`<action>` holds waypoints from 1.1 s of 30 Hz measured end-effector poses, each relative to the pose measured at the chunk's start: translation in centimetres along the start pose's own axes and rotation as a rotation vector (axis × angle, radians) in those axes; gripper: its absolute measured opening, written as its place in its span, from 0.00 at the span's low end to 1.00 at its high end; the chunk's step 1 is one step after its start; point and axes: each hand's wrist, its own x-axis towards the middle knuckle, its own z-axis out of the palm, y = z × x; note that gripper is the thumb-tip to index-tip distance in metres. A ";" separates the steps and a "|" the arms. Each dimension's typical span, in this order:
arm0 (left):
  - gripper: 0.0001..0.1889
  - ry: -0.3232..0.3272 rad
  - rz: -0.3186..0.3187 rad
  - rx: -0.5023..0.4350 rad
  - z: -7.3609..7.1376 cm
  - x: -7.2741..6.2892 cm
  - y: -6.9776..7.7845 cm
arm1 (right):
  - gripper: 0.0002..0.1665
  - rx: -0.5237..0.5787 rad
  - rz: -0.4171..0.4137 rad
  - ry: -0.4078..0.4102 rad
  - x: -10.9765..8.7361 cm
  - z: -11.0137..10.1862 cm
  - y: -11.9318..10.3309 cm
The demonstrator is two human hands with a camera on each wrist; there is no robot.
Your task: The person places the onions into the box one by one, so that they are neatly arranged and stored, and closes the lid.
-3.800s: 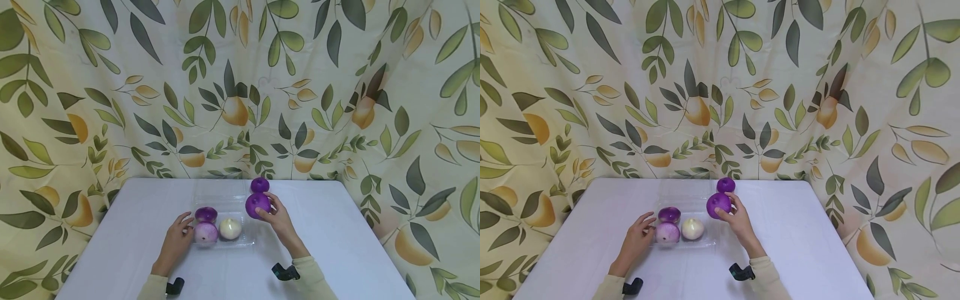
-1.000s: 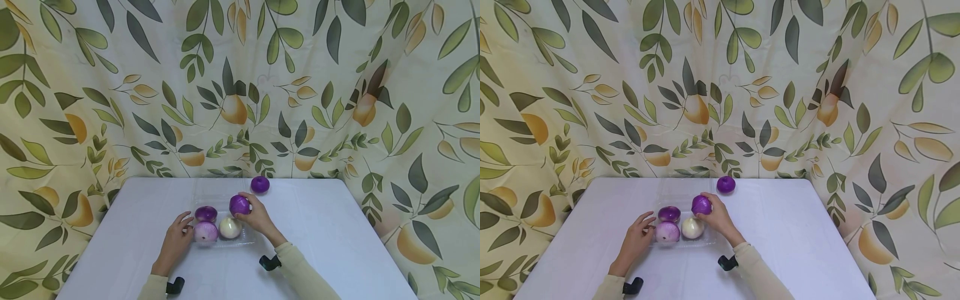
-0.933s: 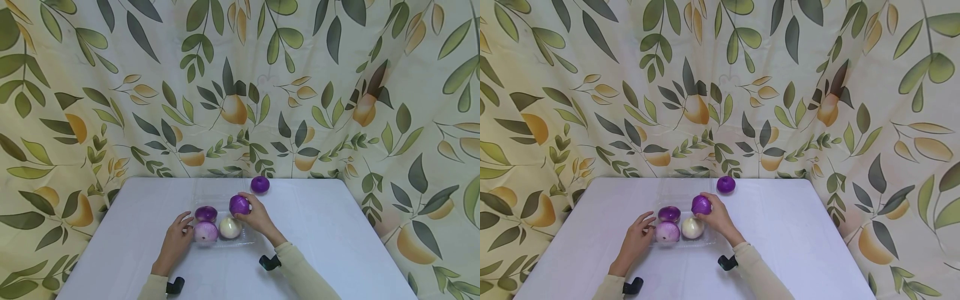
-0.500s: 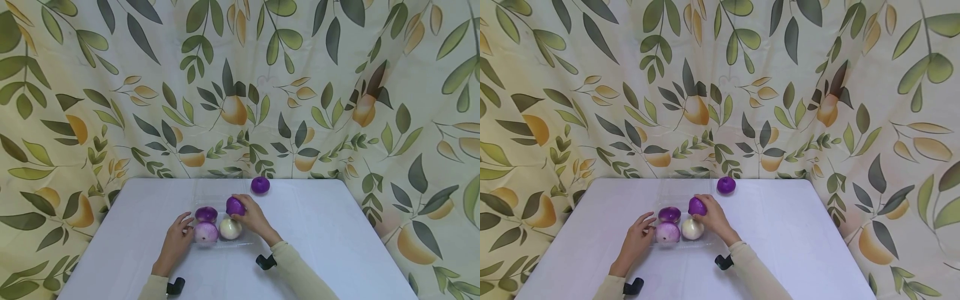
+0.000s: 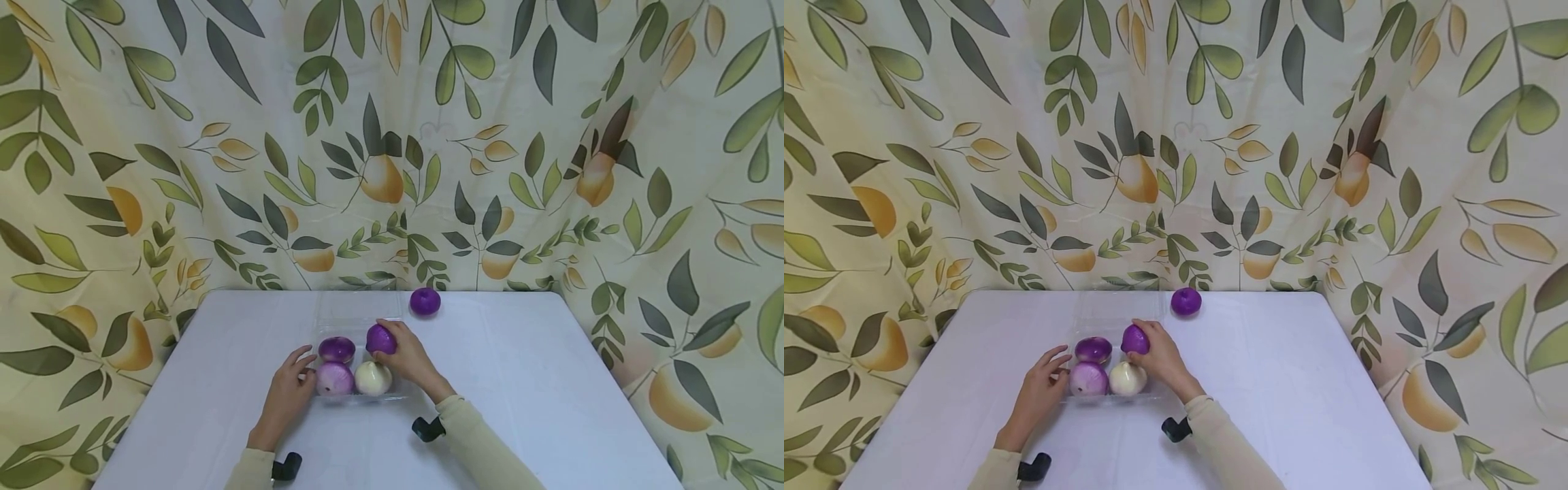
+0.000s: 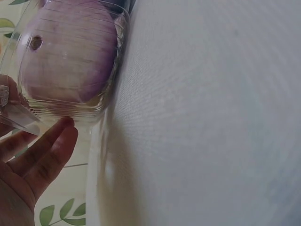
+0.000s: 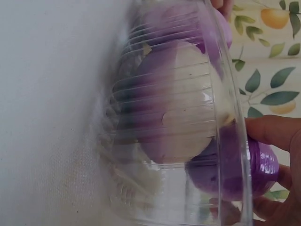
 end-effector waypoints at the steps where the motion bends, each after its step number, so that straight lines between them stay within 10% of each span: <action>1: 0.15 0.000 -0.001 0.001 0.0 0.0 0.0 | 0.42 -0.009 0.005 -0.002 0.0 0.1 0.0; 33: 0.15 -0.006 -0.013 -0.003 -0.1 0.1 0.1 | 0.32 -0.043 0.019 -0.033 0.6 0.7 -0.3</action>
